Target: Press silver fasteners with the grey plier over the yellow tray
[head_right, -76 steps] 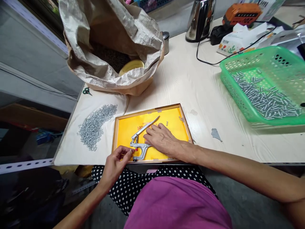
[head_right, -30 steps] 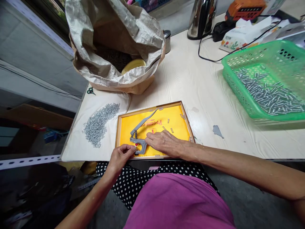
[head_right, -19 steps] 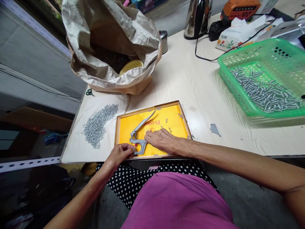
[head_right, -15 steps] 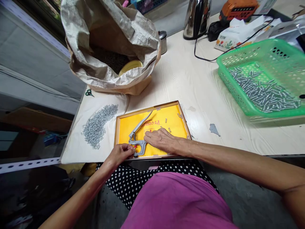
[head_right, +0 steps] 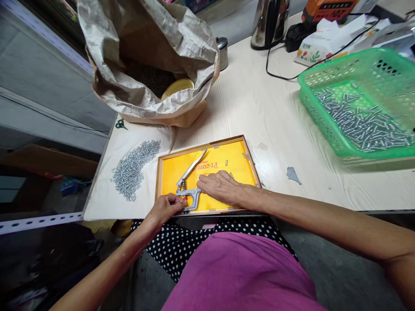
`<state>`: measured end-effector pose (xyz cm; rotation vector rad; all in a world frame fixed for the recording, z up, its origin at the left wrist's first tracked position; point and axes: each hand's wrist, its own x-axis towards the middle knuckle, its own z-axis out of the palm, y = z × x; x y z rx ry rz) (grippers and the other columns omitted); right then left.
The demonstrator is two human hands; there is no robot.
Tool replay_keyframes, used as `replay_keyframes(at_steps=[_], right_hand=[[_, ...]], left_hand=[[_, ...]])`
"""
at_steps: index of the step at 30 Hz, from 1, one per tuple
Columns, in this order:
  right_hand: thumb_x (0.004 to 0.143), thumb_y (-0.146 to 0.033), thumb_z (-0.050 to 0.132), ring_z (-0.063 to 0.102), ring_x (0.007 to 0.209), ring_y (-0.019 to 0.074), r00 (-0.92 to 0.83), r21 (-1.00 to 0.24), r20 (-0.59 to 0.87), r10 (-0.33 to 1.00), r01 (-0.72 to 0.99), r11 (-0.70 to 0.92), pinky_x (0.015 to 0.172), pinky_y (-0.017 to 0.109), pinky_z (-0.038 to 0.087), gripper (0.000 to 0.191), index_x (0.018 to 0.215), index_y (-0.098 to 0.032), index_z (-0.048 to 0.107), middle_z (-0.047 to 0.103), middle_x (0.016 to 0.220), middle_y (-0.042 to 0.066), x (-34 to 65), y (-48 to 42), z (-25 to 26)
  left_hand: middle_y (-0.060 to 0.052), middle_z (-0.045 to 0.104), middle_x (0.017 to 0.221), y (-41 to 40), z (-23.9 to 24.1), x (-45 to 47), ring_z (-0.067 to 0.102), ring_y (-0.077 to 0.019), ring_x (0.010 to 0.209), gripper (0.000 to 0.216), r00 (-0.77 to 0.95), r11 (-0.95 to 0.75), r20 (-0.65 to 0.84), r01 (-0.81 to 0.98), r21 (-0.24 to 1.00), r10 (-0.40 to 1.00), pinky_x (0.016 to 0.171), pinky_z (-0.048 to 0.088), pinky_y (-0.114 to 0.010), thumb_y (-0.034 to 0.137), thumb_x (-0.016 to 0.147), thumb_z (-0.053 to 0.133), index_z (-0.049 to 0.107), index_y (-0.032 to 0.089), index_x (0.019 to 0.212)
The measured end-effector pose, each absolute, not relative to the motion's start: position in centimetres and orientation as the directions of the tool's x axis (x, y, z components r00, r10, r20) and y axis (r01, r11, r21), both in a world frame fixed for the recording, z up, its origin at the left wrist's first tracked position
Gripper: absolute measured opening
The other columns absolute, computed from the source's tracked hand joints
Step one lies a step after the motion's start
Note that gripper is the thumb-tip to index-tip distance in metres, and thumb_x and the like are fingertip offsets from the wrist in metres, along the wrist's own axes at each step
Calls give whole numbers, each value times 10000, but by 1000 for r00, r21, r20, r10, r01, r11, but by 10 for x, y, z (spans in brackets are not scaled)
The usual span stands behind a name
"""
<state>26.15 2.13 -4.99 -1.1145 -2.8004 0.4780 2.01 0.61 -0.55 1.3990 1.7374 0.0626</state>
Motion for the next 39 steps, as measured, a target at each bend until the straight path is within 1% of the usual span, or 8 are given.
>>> replay_keyframes(at_steps=[5, 10, 19, 24, 27, 31, 35, 39], right_hand=[[940, -526, 573, 521, 1110, 292, -741, -306, 94, 665, 615, 727, 849, 421, 410, 417, 1169, -178, 578, 559, 1337, 149, 269, 32, -31], [714, -685, 738, 314, 1376, 434, -704, -201, 82, 705, 681, 704, 1046, 572, 306, 933, 1417, -137, 462, 459, 1470, 220, 271, 56, -19], [803, -553, 715, 523, 1077, 328, -699, -184, 51, 714, 696, 694, 1016, 549, 263, 714, 1358, -149, 520, 657, 1138, 132, 266, 50, -14], [872, -404, 684, 515, 1079, 315, -695, -243, 96, 713, 678, 694, 977, 519, 289, 637, 1407, -139, 460, 635, 1200, 147, 266, 37, -17], [918, -301, 629, 510, 1069, 292, -675, -281, 172, 718, 665, 692, 944, 472, 342, 515, 1372, -115, 475, 621, 1200, 162, 262, 31, -20], [956, -225, 558, 529, 1009, 271, -657, -281, 177, 733, 680, 677, 877, 423, 417, 378, 1306, -88, 514, 629, 1121, 160, 259, 29, -21], [845, -299, 724, 523, 1066, 307, -604, -258, 91, 791, 753, 605, 857, 430, 451, 546, 1298, -81, 510, 604, 1189, 182, 261, 32, -21], [932, -199, 563, 535, 1013, 276, -564, -232, 47, 824, 796, 559, 803, 385, 447, 210, 1126, -125, 590, 628, 1102, 154, 261, 36, -25]], left_hand=[[-5, 624, 604, 6, -4, 20, 540, -152, 595, 308, 23, 361, -607, 786, 502, 794, 573, 359, -255, 461, 647, 621, 674, 158, 647], [2, 607, 587, 5, -6, 20, 518, -142, 573, 295, 21, 369, -616, 784, 499, 787, 554, 345, -249, 455, 642, 627, 666, 162, 641], [-13, 632, 618, 2, -3, 19, 577, -162, 603, 237, 34, 301, -587, 834, 462, 809, 575, 408, -258, 355, 757, 645, 677, 153, 638], [-92, 676, 987, -14, 12, 34, 635, -255, 962, 213, 235, -162, -130, 896, 414, 963, 864, 523, -387, 351, 878, 639, 727, 172, 950], [-143, 583, 1330, -7, 7, 51, 521, -321, 1251, 500, 446, -434, 43, 837, 335, 894, 1038, 468, -498, 313, 845, 711, 569, 189, 1308], [-153, 579, 1321, 17, -8, 66, 534, -314, 1221, 560, 565, -534, -3, 782, 322, 825, 1027, 486, -512, 297, 878, 672, 455, 183, 1381], [-155, 594, 1273, 29, -13, 68, 540, -311, 1173, 579, 560, -527, -44, 801, 284, 827, 992, 504, -500, 265, 856, 688, 450, 163, 1374], [-129, 638, 1190, 33, -8, 71, 560, -297, 1104, 464, 539, -510, -79, 828, 234, 839, 937, 524, -470, 269, 866, 691, 529, 164, 1288]])
